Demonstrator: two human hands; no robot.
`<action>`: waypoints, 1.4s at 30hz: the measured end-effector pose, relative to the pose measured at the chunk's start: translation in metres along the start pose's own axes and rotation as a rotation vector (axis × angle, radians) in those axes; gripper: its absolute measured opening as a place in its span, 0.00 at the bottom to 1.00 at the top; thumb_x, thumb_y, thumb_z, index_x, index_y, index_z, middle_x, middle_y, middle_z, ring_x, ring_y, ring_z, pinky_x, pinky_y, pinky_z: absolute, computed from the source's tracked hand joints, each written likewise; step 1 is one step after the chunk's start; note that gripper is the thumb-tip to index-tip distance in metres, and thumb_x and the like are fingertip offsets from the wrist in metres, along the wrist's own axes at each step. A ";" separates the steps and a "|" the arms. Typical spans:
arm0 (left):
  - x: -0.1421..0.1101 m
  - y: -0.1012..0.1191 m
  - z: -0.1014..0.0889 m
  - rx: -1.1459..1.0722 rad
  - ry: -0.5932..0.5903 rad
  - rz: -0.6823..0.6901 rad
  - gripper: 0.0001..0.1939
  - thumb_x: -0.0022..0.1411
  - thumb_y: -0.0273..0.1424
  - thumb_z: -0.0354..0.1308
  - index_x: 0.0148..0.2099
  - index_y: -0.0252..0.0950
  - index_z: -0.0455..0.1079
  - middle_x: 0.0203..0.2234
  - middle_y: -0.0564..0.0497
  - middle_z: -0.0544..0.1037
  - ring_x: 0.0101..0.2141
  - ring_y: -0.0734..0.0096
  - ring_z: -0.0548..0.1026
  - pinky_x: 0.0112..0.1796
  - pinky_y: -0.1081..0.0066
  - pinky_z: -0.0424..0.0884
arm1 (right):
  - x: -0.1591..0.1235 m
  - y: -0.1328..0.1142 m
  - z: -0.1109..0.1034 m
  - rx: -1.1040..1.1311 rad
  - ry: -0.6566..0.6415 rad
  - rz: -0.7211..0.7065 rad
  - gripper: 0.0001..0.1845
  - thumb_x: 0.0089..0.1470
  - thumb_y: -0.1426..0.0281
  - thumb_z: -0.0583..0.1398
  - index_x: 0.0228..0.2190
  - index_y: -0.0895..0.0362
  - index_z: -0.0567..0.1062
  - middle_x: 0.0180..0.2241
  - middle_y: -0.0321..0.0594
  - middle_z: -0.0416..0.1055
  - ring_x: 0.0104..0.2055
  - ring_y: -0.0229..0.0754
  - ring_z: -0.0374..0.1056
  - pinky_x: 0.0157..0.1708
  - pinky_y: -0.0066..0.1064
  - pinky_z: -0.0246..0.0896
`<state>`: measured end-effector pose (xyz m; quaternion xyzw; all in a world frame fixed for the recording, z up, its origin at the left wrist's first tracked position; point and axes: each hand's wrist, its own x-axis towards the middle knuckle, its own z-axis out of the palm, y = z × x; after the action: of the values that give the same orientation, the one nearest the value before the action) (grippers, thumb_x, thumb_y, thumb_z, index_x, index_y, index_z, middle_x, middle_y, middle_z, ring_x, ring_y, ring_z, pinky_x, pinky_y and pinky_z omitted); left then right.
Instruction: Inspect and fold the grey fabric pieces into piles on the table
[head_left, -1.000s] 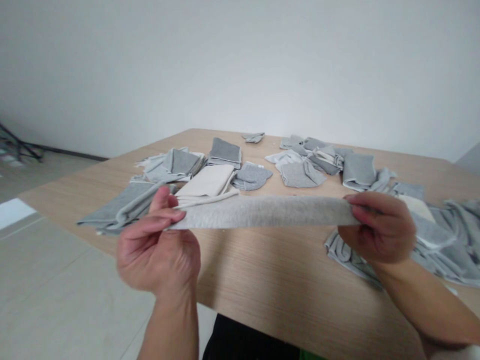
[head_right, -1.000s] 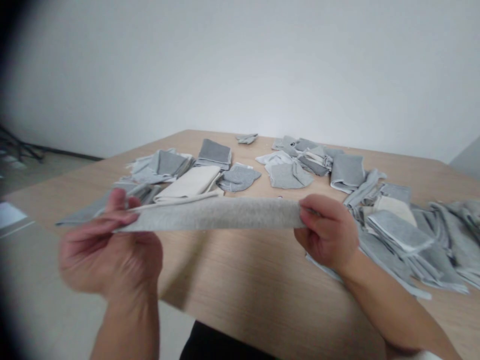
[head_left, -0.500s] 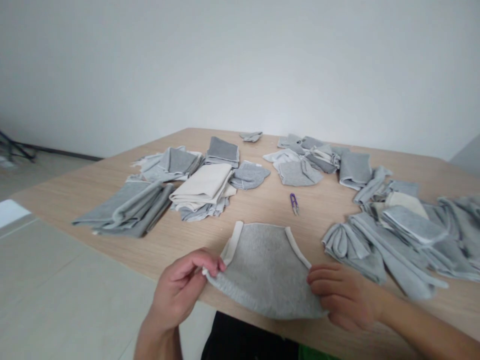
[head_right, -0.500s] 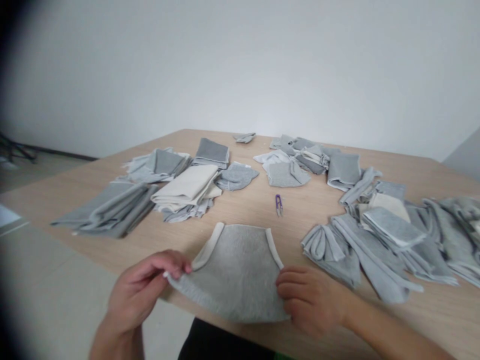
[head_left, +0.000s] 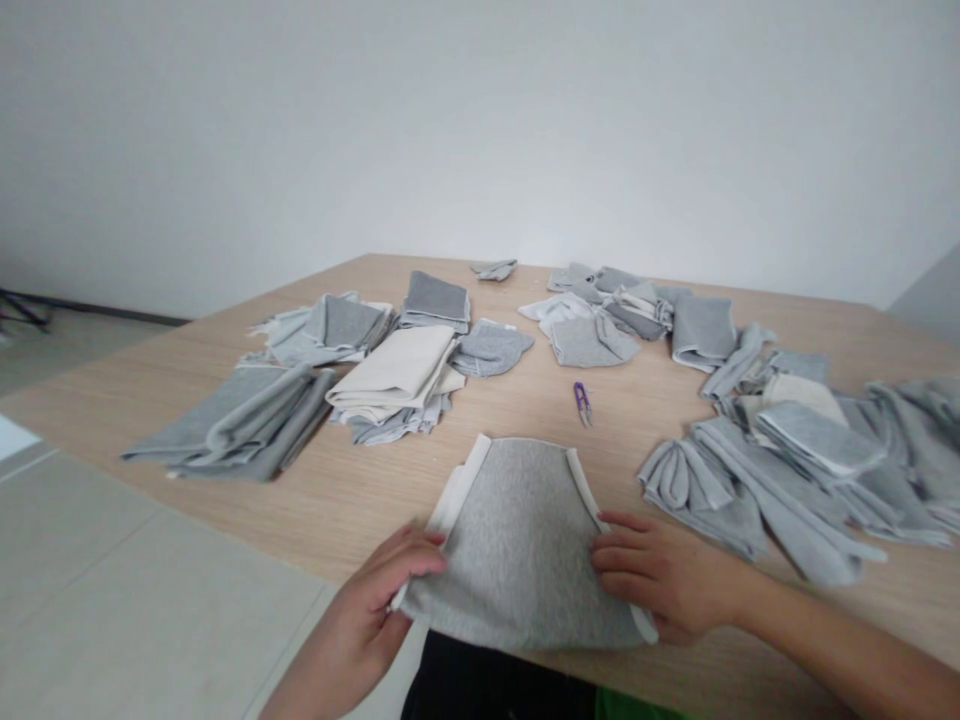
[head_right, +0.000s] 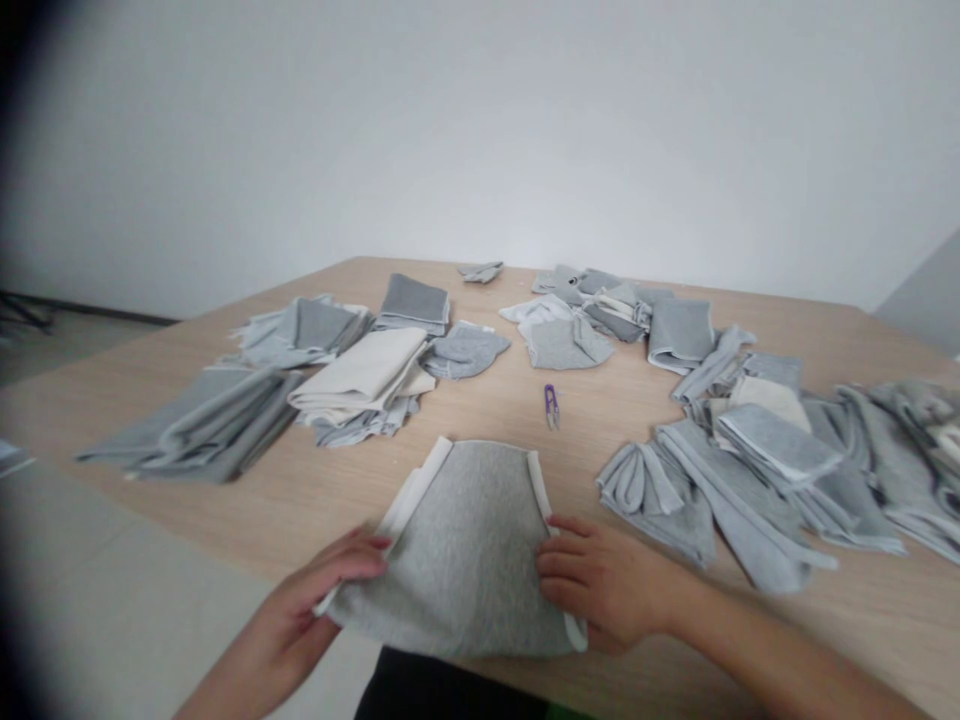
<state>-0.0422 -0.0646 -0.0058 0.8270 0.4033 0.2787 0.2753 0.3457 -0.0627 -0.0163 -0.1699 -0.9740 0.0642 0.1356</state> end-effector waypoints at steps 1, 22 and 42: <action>-0.002 -0.002 0.001 0.039 -0.020 0.020 0.24 0.58 0.20 0.51 0.53 0.46 0.69 0.54 0.48 0.75 0.57 0.60 0.70 0.60 0.52 0.61 | -0.002 0.001 -0.001 0.005 -0.008 0.014 0.18 0.53 0.69 0.54 0.44 0.60 0.72 0.45 0.48 0.75 0.53 0.48 0.66 0.63 0.49 0.48; 0.003 -0.018 0.011 0.395 0.057 0.159 0.39 0.41 0.18 0.48 0.59 0.41 0.63 0.54 0.46 0.75 0.56 0.57 0.71 0.54 0.51 0.68 | 0.002 0.030 0.000 0.124 -0.013 0.403 0.40 0.42 0.75 0.60 0.60 0.60 0.63 0.60 0.52 0.64 0.61 0.52 0.61 0.59 0.48 0.55; 0.009 -0.035 0.004 0.622 0.070 0.153 0.35 0.41 0.23 0.53 0.56 0.40 0.64 0.53 0.44 0.74 0.54 0.52 0.71 0.60 0.48 0.51 | 0.015 0.041 0.006 0.154 0.117 0.420 0.27 0.50 0.76 0.60 0.53 0.56 0.71 0.53 0.50 0.72 0.52 0.52 0.67 0.52 0.46 0.61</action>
<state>-0.0527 -0.0403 -0.0300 0.8893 0.4149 0.1904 -0.0264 0.3435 -0.0193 -0.0252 -0.3613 -0.9000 0.1550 0.1883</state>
